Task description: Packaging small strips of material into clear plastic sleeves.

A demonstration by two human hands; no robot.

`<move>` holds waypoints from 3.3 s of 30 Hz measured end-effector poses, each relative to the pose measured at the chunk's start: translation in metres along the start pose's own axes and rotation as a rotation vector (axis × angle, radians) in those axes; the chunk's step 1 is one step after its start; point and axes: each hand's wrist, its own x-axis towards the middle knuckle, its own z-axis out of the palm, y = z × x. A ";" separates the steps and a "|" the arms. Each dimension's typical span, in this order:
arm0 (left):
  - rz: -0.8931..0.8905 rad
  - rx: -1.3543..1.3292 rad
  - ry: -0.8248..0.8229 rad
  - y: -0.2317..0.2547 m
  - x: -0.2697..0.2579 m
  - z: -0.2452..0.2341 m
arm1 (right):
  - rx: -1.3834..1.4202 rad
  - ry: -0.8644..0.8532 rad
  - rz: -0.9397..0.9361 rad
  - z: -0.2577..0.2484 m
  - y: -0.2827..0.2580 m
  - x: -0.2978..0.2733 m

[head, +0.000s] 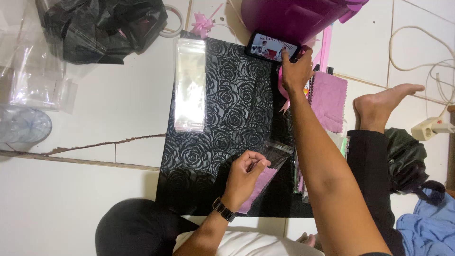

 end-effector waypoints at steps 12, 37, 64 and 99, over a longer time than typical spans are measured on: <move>0.018 0.001 -0.001 -0.001 -0.001 0.000 | -0.138 0.050 0.019 0.016 -0.007 -0.001; 0.221 -0.204 0.033 0.028 -0.004 -0.005 | 0.904 -0.642 0.051 -0.161 0.022 -0.240; 0.369 0.121 0.276 0.044 -0.018 -0.005 | 0.543 -0.205 -0.530 -0.179 -0.006 -0.274; -0.017 0.385 -0.110 -0.026 0.009 -0.028 | -0.077 -0.163 0.187 -0.212 0.135 -0.208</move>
